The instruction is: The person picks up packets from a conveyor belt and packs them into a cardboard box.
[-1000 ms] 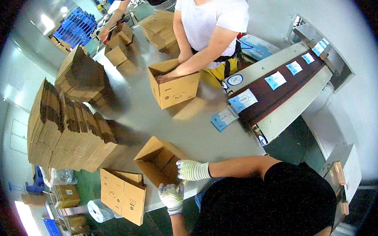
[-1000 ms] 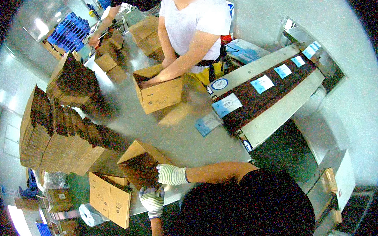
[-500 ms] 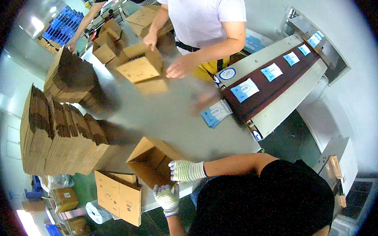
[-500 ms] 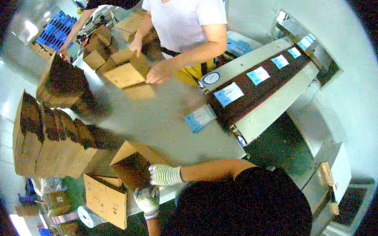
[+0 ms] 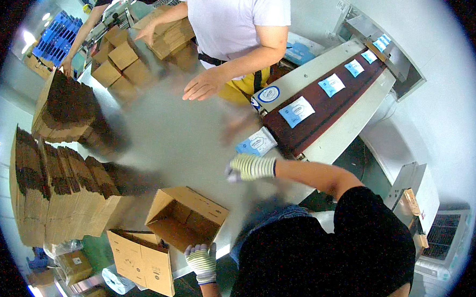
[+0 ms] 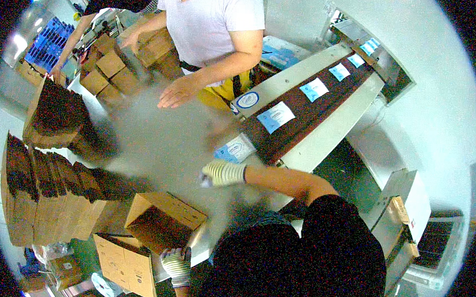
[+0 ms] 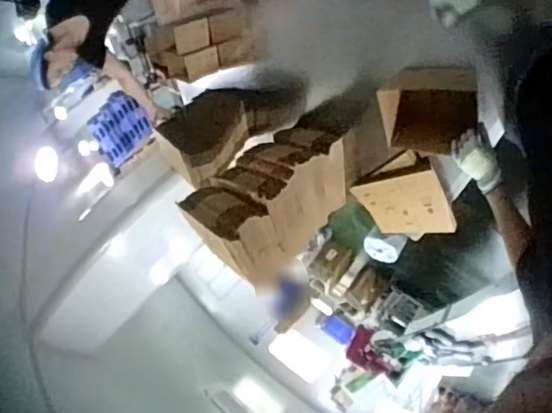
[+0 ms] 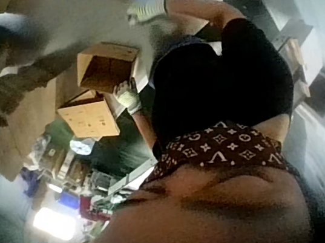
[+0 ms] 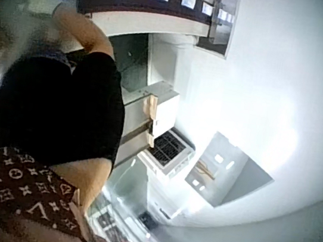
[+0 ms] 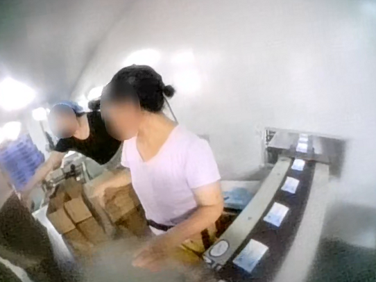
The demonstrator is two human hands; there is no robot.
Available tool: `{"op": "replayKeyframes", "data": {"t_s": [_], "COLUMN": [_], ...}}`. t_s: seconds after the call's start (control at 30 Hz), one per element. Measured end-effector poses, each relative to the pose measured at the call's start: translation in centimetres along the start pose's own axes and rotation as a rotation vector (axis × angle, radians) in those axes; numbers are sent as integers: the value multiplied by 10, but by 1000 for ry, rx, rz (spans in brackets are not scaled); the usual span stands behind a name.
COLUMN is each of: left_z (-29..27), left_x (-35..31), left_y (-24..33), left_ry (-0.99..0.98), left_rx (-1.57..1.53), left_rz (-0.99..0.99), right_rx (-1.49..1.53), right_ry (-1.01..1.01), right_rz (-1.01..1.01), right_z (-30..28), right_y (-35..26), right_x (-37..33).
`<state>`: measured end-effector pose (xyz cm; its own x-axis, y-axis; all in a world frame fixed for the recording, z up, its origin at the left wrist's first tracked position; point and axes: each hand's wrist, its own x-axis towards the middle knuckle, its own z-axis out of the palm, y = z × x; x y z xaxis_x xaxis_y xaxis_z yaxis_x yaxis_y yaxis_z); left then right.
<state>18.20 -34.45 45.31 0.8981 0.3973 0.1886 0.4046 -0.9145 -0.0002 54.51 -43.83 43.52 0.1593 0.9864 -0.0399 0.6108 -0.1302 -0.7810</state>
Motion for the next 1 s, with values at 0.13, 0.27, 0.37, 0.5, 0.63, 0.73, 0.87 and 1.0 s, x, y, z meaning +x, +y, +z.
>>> {"op": "replayKeyframes", "data": {"t_s": [0.13,0.27,0.37,0.5,0.63,0.73,0.87,1.0], "left_z": [2,3,6,0,4,6,11,8], "left_x": [2,9,6,14,19,12,19,17], "left_y": [-3,-1,-4,0,2,-1,4,13], "left_ry": [-15,23,-14,38,13,25,57,60], "left_rx": [-30,-45,-18,-8,-8,8,8,46], "left_rz": [-31,-1,1,10,30,13,31,3], "right_rx": [-483,-922,-804,-748,-448,-561,-720,-658], "right_ry": [-62,-471,-614,-709,-722,-636,-317,-298], "right_rz": [92,353,367,356,779,420,286,218], "right_z": [-68,-94,-89,-60,-34,-13,68,89], "right_y": [50,99,111,141,141,67,38,15], "right_x": [24,55,72,73,55,25,-57,-80]}}
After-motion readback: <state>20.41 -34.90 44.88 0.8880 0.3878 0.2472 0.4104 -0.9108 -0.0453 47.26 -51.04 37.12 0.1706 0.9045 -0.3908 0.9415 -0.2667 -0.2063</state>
